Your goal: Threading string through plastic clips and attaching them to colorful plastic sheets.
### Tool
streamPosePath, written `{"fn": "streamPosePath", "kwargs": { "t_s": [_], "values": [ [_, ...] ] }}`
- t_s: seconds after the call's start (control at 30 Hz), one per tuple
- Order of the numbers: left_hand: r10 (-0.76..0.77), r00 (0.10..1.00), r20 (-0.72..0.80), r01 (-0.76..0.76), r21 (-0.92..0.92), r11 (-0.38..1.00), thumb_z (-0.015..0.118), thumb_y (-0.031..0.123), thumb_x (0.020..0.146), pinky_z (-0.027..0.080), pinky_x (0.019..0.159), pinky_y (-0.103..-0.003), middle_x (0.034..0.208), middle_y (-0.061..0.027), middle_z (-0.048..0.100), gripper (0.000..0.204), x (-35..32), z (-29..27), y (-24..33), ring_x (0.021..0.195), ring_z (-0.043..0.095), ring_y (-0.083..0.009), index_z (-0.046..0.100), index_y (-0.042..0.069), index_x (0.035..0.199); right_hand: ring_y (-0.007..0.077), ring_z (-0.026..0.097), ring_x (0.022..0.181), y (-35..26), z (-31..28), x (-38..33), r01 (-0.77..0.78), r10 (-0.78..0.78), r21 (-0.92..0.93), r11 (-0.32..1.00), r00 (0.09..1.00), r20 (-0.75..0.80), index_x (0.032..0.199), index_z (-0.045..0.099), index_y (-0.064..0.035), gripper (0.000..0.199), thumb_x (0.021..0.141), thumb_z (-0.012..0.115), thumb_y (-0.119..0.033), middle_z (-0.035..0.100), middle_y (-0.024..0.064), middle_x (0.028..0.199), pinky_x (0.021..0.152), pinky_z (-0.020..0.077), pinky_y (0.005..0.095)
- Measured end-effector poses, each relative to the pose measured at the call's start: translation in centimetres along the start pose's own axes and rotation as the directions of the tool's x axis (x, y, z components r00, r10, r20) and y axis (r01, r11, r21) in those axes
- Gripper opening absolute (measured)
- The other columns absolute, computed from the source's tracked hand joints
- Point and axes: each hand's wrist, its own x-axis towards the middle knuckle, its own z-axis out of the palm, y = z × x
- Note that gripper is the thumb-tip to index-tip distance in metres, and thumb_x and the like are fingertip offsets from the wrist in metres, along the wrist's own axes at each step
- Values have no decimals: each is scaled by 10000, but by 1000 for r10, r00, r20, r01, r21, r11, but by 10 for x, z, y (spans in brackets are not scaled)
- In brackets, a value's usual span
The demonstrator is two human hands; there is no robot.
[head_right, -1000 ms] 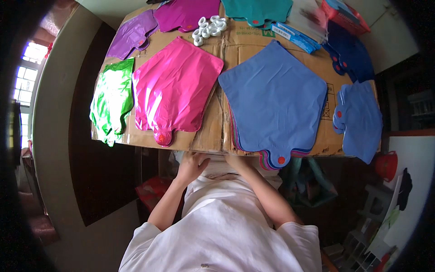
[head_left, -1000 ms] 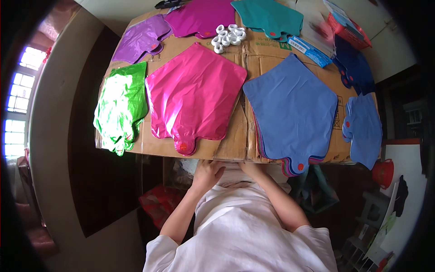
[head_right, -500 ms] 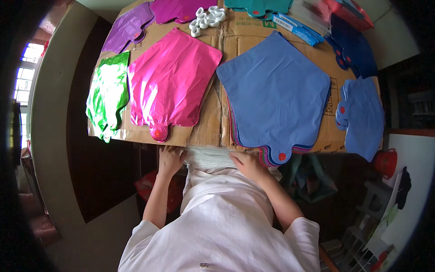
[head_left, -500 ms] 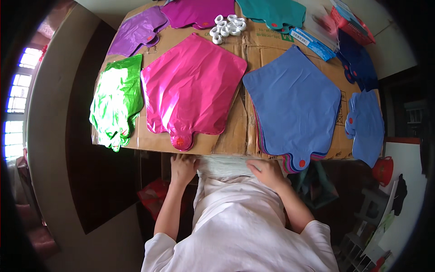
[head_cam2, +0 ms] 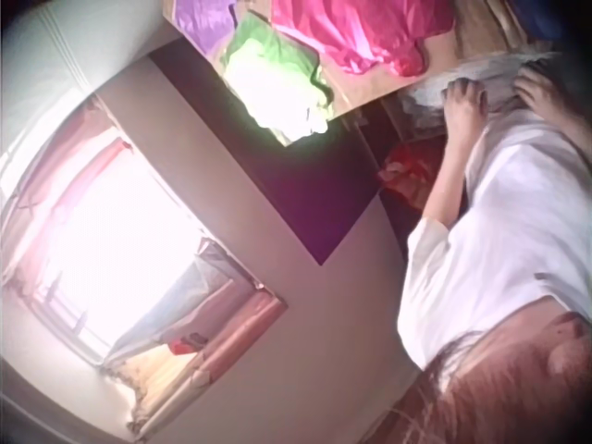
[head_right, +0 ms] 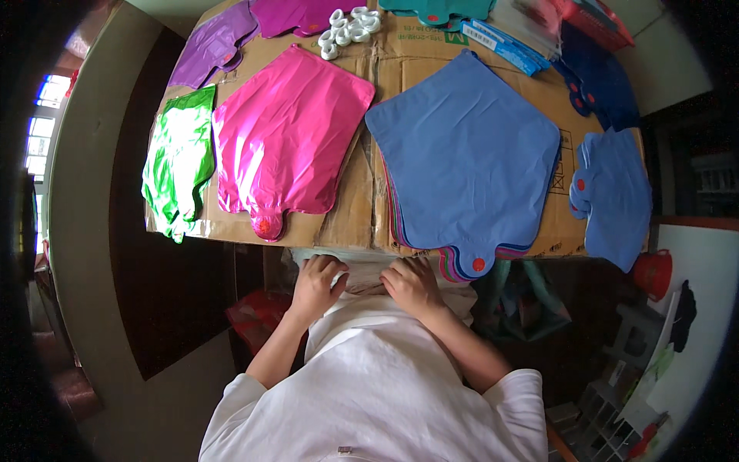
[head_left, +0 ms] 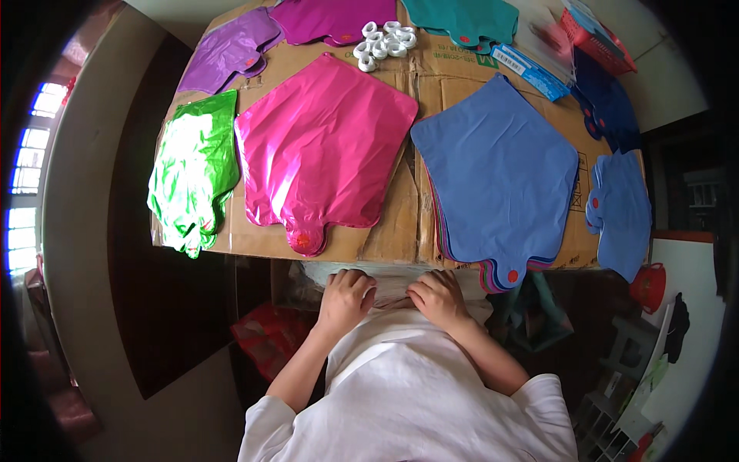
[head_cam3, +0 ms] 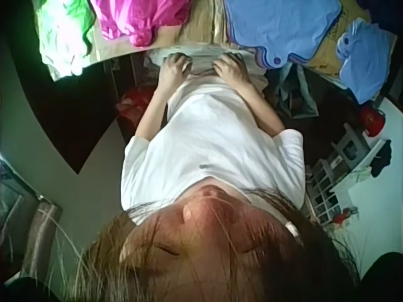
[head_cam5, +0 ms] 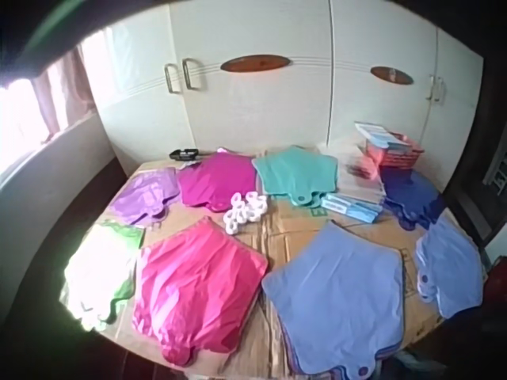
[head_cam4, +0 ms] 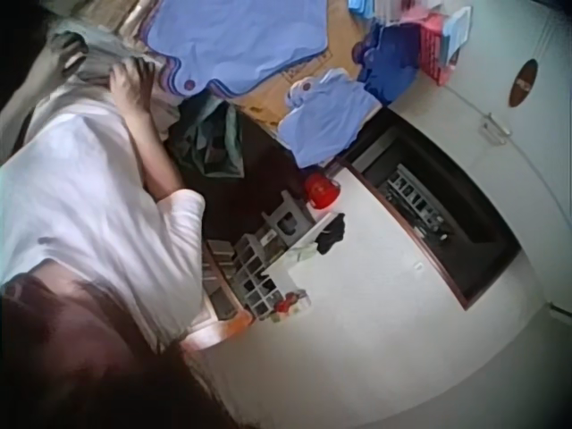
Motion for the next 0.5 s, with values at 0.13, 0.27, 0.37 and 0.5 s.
{"fn": "streamPosePath", "kwargs": {
  "t_s": [0.13, 0.27, 0.37, 0.5],
  "values": [
    [85, 996, -19, -86, -56, 995, 666, 139, 721, 392, 726, -366, 886, -43, 584, 242, 3, 6, 18, 850, 535, -235, 609, 104, 953, 231, 550, 765, -8, -11, 1, -64, 67, 98, 993, 997, -27, 763, 580, -103, 110, 723, 674, -145, 550, 25, 777, 696, 411, 358],
    [184, 983, 2, -182, -134, 974, 664, 116, 720, 400, 732, -354, 867, -46, 591, 232, 11, 2, 35, 837, 540, -224, 624, 101, 948, 244, 564, 755, -15, -27, 5, -82, 93, 205, 975, 995, -43, 776, 574, -91, 106, 741, 667, -127, 574, 39, 775, 675, 420, 362],
    [177, 984, 36, -159, -297, 941, 660, 83, 724, 419, 718, -354, 800, -62, 593, 159, 10, 8, 31, 763, 560, -230, 642, 80, 881, 261, 567, 735, -15, -33, 3, -125, 133, 261, 957, 991, -13, 791, 574, -85, 95, 758, 655, -120, 581, 56, 752, 653, 429, 366],
    [104, 993, 55, -72, -409, 910, 641, 35, 748, 457, 630, -335, 731, -90, 585, 78, 18, -9, 36, 677, 581, -247, 641, 48, 825, 281, 571, 722, -14, -46, 3, -182, 182, 335, 924, 983, 33, 805, 564, -60, 86, 781, 631, -108, 586, 81, 750, 647, 438, 370]
  ]
}}
